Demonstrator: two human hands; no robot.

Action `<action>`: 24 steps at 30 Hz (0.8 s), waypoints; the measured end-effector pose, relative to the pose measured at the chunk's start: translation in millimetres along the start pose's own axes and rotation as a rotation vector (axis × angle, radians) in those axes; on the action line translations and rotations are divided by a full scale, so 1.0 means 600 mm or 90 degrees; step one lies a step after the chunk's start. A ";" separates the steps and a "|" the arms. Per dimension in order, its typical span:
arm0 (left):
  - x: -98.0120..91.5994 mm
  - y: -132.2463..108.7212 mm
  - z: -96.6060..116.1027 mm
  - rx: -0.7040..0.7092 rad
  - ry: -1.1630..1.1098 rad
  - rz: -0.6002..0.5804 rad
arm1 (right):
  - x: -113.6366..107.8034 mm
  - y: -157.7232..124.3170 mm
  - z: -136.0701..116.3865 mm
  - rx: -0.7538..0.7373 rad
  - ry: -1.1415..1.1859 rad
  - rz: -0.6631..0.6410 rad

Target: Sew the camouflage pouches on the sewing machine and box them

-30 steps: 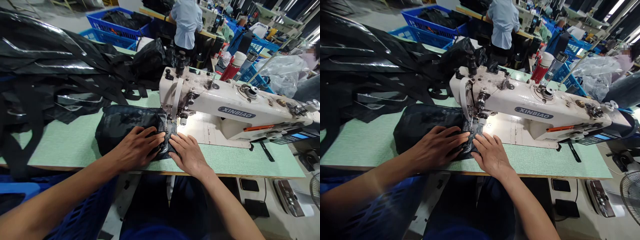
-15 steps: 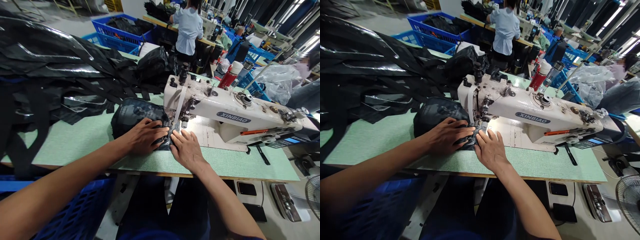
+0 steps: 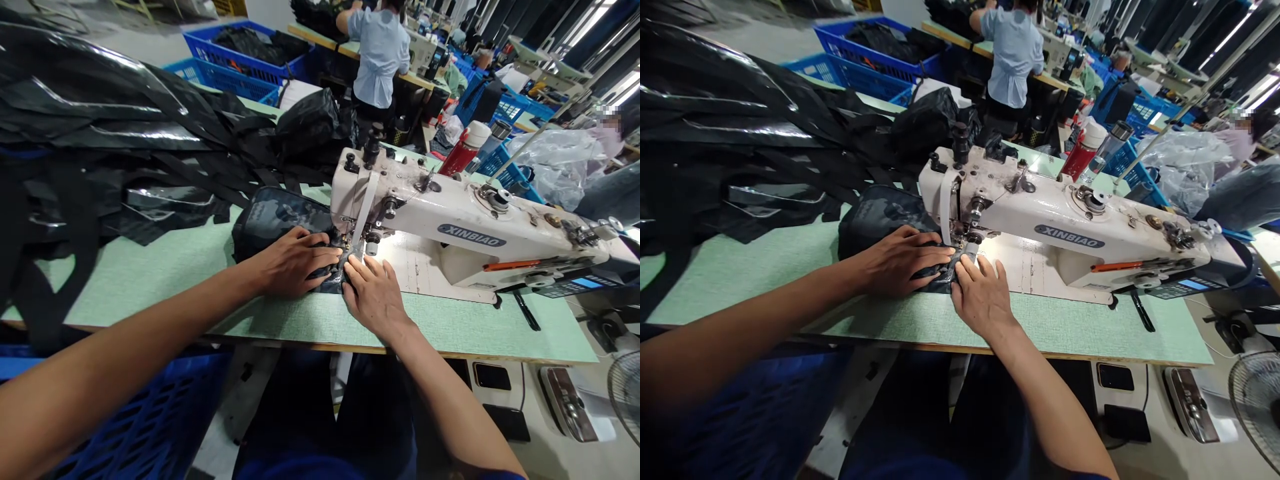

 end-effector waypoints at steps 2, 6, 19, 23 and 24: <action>-0.005 0.005 -0.001 0.004 -0.010 -0.009 | 0.001 0.001 0.001 -0.001 0.001 0.006; -0.014 0.013 -0.004 0.011 -0.026 -0.012 | 0.004 0.005 0.003 0.008 0.005 0.022; -0.008 0.021 -0.018 -0.007 -0.059 -0.036 | 0.005 -0.023 0.043 0.311 0.658 0.297; -0.034 0.038 -0.018 -0.021 -0.086 -0.066 | 0.033 -0.017 0.023 0.441 1.002 0.304; -0.044 0.044 -0.016 -0.023 -0.107 -0.075 | 0.040 -0.013 0.017 0.471 1.058 0.299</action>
Point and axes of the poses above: each hand's wrist, its own y-axis towards the middle knuckle, its own x-axis out of the palm, z = x × y, the point moved 6 cm from there along y, towards the middle knuckle, and after that the axes turned 9 degrees about -x, right-handed, at the moved point
